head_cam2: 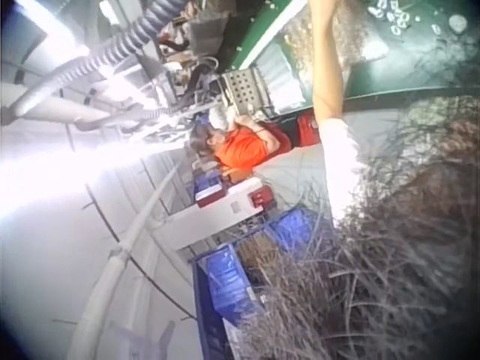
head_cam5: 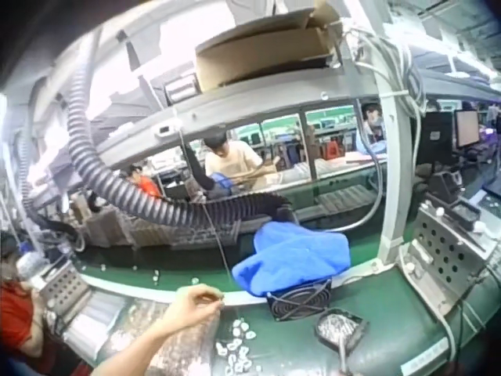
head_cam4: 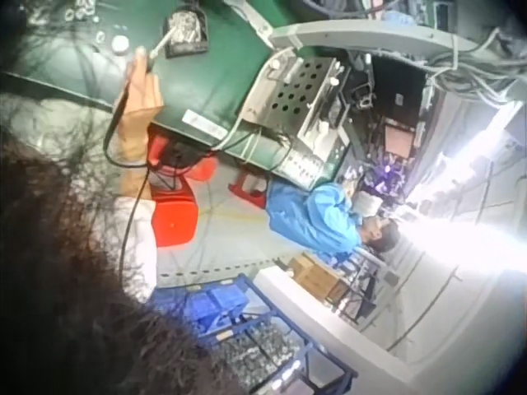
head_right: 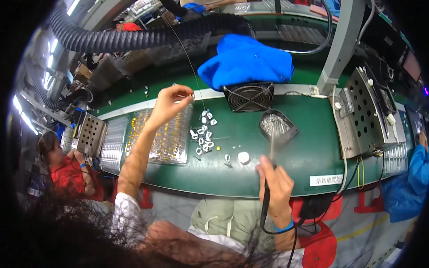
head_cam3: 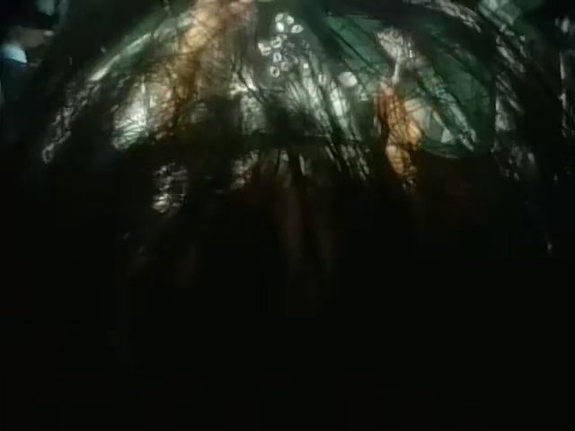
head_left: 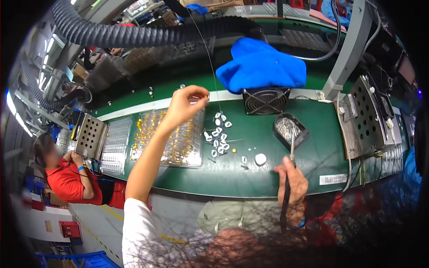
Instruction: Soldering small components onto circular PCBs at an assembly line station.
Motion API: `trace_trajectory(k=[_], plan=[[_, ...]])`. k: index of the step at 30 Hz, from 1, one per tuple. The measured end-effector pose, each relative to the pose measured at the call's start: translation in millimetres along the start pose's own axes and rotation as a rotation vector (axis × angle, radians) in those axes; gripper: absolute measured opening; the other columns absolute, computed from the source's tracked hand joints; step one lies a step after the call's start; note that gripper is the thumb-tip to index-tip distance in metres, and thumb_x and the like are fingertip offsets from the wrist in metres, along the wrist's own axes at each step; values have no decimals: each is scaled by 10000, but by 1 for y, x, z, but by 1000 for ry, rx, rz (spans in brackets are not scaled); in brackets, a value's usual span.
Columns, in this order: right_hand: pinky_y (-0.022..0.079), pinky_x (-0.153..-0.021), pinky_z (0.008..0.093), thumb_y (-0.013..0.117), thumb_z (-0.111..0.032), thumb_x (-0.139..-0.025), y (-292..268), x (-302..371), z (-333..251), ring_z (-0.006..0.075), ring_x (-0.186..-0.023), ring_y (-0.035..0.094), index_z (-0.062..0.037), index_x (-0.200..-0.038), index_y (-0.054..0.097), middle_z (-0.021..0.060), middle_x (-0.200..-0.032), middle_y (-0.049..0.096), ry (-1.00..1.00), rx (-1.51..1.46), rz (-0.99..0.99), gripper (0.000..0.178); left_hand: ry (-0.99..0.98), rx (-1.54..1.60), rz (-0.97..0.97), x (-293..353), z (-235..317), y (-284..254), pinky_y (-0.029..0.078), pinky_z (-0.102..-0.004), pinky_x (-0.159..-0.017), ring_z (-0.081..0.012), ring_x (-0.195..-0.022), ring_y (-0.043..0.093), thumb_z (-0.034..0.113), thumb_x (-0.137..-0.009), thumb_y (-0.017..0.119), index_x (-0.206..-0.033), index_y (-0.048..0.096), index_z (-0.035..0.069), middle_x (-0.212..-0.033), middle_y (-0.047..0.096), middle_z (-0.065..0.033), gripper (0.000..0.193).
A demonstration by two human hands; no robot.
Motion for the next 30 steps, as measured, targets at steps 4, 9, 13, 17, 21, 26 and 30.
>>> trace_trajectory(k=[4,9,13,17,21,26,30], plan=[[431,-501,393,774,146,-782,8,9,-4,283,-563,538,29,-1290,663,139,-714,595,-33,2,-14,533,59,-313,157,-56,-83,-41,592,-337,-893,-232,-999,756,-24,-877,712,-1150,736,-25,-1067,777,-153,274],[473,-531,373,733,132,-829,11,14,2,290,-601,610,28,-1302,640,152,-790,674,11,-33,-5,493,25,-824,-102,-69,-126,-45,548,-453,-952,-415,-1049,690,-63,-798,681,-1140,745,12,-1091,736,-222,356],[499,-555,373,693,141,-836,5,19,2,295,-623,646,21,-1272,648,156,-871,732,68,-80,32,455,168,-487,145,-55,-93,-37,591,-372,-821,-311,-908,743,-32,-836,736,-1097,742,-3,-1005,747,-182,263],[532,-596,366,610,146,-850,-6,17,-3,264,-649,676,-14,-1175,653,146,-952,771,45,-117,-73,364,57,-62,198,7,6,-11,603,-288,-845,-151,-934,715,7,-904,765,-1039,732,-21,-1017,728,-96,142],[583,-707,379,655,130,-862,9,0,-19,312,-770,715,-16,-1130,592,178,-1063,774,37,-162,-9,311,202,113,130,69,70,45,621,-297,-791,-177,-915,726,-71,-837,782,-999,736,-7,-1003,722,-90,180],[557,-750,386,761,93,-788,10,4,-11,319,-853,686,-36,-1117,596,173,-1173,757,68,-36,-62,390,445,78,-38,89,100,97,585,-331,-720,-242,-850,716,-80,-781,808,-977,737,17,-979,707,-106,230],[523,-720,376,779,74,-755,16,5,-14,285,-816,637,-47,-1085,605,155,-1201,754,42,-23,-67,392,454,79,-72,96,90,110,589,-343,-716,-256,-847,715,-81,-775,802,-988,735,24,-983,704,-105,247]])
Point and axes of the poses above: each hand's wrist, its own x-axis away from the middle knuckle, its own y-axis out of the palm, z = x × y, the point moved 2 cm from there along -x, towards the middle knuckle
